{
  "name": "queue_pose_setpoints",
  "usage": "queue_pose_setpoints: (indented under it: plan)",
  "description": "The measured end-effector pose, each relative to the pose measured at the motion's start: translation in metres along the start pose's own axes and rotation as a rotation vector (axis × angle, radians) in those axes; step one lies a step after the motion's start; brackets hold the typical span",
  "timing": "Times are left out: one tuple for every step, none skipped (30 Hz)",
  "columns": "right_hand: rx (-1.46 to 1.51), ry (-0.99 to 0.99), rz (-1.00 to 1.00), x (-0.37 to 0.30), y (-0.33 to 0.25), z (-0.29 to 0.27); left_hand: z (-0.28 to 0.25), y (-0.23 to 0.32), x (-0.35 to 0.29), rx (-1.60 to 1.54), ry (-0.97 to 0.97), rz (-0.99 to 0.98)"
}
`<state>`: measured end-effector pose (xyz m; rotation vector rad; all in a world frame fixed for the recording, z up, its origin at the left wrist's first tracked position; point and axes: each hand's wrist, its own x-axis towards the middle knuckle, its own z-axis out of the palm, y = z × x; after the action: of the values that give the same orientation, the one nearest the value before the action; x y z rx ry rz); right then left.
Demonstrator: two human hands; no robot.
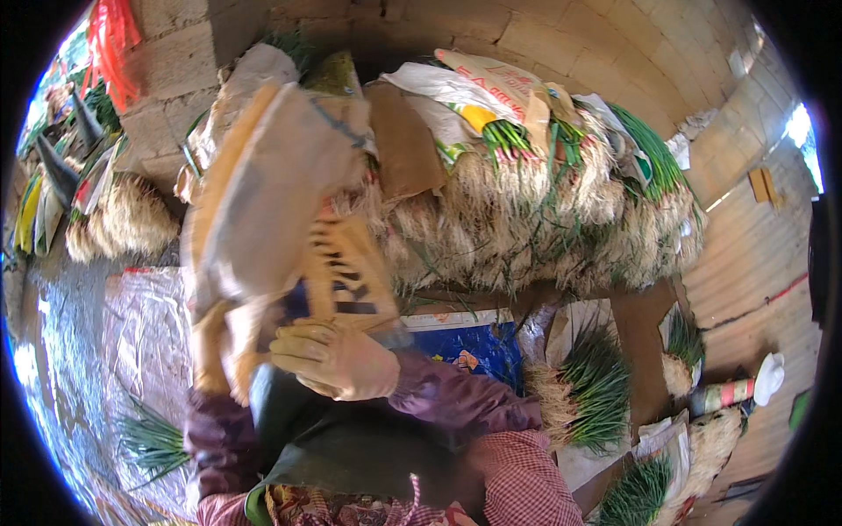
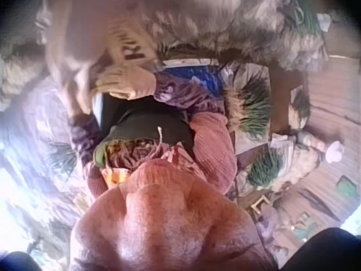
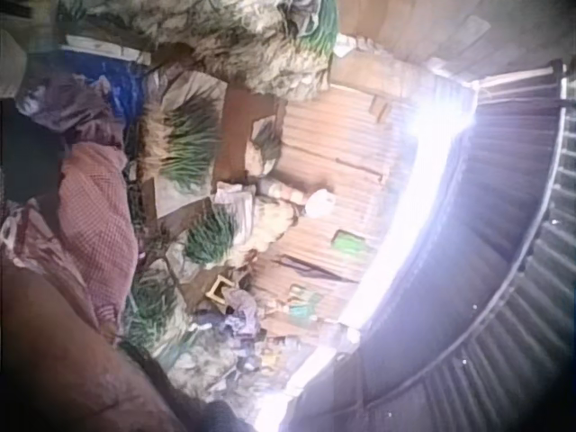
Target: The person sorts and bundles green onions by hand, removing roots and arranging them into neat bunches. The person places the prepared bundles into a sack.
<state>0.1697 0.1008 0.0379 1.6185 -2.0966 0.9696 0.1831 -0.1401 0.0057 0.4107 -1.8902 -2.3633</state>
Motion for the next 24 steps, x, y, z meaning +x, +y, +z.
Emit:
queue_pose_setpoints:
  plan:
    - [0.019,0.036,0.031,-0.008,0.001,-0.013,-0.032,-0.002,-0.017,0.26,0.123,0.15]
    - [0.038,0.064,0.062,-0.013,0.001,-0.021,-0.061,0.0,-0.032,0.499,0.256,0.252]
    - [-0.062,0.227,0.059,-0.023,0.013,-0.017,-0.091,0.001,-0.047,0.65,0.422,0.285]
    - [-0.015,0.329,0.104,-0.024,0.028,-0.011,-0.112,0.012,-0.064,0.529,0.603,0.171]
    - [0.019,0.266,0.226,-0.022,0.04,-0.013,-0.125,0.032,-0.081,0.403,0.776,0.053]
    - [0.104,0.202,0.32,-0.008,0.048,-0.003,-0.151,0.053,-0.108,0.427,0.834,0.051]
    - [0.058,0.321,0.309,-0.009,0.061,0.005,-0.168,0.068,-0.117,0.482,0.954,-0.091]
    - [0.02,0.416,0.29,-0.008,0.074,0.022,-0.193,0.073,-0.131,0.518,1.089,-0.251]
    - [0.037,0.399,0.345,-0.005,0.08,0.035,-0.22,0.077,-0.15,0.549,1.238,-0.413]
    - [0.029,0.325,0.375,-0.012,0.087,0.037,-0.247,0.057,-0.147,0.561,1.32,-0.593]
    - [0.073,0.263,0.38,-0.006,0.09,0.046,-0.276,0.036,-0.175,0.611,1.313,-0.507]
    - [0.124,0.202,0.385,-0.001,0.093,0.06,-0.299,0.019,-0.205,0.66,1.33,-0.513]
    - [0.119,0.18,0.319,0.003,0.099,0.075,-0.321,-0.003,-0.231,0.681,1.35,-0.549]
    - [0.134,0.183,0.289,0.012,0.095,0.086,-0.339,-0.019,-0.26,0.694,1.377,-0.594]
    - [0.123,0.149,0.283,0.012,0.096,0.095,-0.353,-0.043,-0.278,0.697,1.374,-0.638]
    - [0.122,0.125,0.269,0.015,0.097,0.104,-0.361,-0.06,-0.301,0.695,1.39,-0.676]
    - [0.142,0.125,0.264,0.019,0.095,0.11,-0.37,-0.068,-0.32,0.697,1.41,-0.696]
    - [0.158,0.126,0.264,0.022,0.093,0.115,-0.375,-0.08,-0.34,0.704,1.42,-0.722]
    - [0.154,0.106,0.275,0.024,0.093,0.122,-0.379,-0.093,-0.36,0.701,1.435,-0.764]
    - [0.149,0.104,0.279,0.025,0.091,0.121,-0.383,-0.103,-0.37,0.703,1.438,-0.784]
    - [0.142,0.104,0.286,0.025,0.09,0.121,-0.387,-0.113,-0.379,0.707,1.441,-0.808]
    - [0.125,0.101,0.295,0.024,0.091,0.117,-0.387,-0.126,-0.382,0.71,1.43,-0.829]
    - [0.101,0.111,0.289,0.022,0.092,0.118,-0.388,-0.136,-0.389,0.717,1.429,-0.843]
    - [0.081,0.127,0.291,0.021,0.091,0.118,-0.387,-0.146,-0.394,0.731,1.426,-0.854]
